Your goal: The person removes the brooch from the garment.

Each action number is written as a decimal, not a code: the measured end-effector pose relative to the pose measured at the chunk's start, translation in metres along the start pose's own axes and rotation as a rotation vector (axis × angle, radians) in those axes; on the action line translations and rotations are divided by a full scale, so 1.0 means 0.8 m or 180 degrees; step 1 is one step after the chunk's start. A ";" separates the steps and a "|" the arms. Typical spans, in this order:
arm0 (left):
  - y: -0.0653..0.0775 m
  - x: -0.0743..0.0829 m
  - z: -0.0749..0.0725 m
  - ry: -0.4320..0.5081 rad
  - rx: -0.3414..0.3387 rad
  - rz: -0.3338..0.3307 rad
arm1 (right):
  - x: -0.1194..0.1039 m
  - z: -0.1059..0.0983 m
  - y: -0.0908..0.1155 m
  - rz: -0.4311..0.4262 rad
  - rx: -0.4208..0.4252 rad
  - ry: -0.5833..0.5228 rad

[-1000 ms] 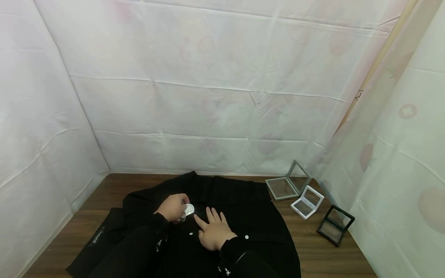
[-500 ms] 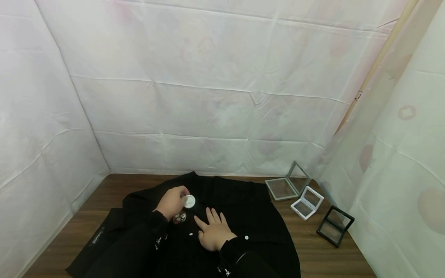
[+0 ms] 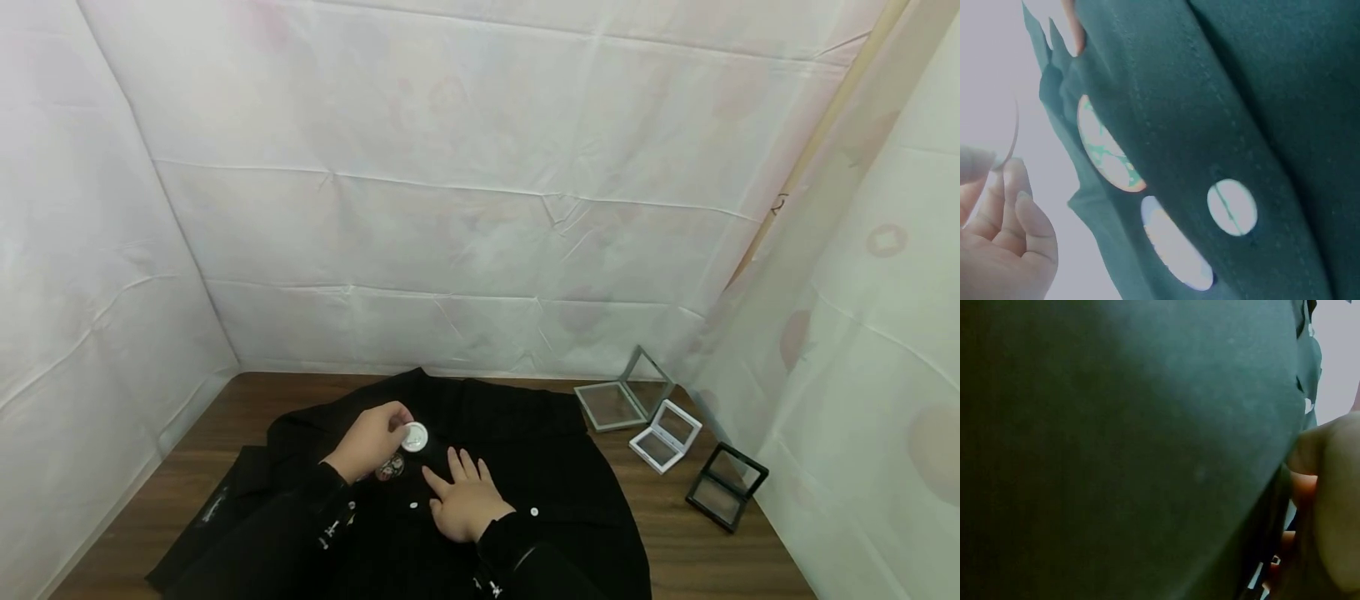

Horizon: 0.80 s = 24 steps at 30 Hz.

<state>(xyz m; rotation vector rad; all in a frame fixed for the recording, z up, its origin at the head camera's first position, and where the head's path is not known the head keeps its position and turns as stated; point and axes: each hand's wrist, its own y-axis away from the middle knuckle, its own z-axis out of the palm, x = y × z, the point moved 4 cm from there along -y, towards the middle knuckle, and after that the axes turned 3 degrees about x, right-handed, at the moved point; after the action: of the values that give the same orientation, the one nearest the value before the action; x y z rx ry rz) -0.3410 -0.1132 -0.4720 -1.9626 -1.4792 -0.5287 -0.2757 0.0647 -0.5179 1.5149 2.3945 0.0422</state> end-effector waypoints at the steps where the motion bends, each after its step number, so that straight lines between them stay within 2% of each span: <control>1: 0.002 0.002 -0.002 0.0048 0.0002 -0.0022 | 0.001 -0.001 0.001 0.0004 -0.0014 -0.0004; 7: 0.023 0.016 -0.012 0.0537 0.0043 -0.0209 | 0.002 -0.006 0.007 -0.0038 -0.0065 -0.0041; 12: 0.040 0.025 -0.014 0.0817 0.0128 -0.0239 | 0.005 -0.009 0.010 -0.0112 0.0004 -0.0180; 24: 0.076 0.033 -0.018 0.1626 0.0465 -0.0431 | 0.025 0.004 0.008 -0.0281 0.0101 -0.0798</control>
<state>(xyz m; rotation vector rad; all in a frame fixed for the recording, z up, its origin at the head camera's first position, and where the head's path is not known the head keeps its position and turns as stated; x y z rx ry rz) -0.2742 -0.1151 -0.4590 -1.4761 -1.2815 -0.8793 -0.2776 0.0850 -0.5245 1.3379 2.2666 -0.1947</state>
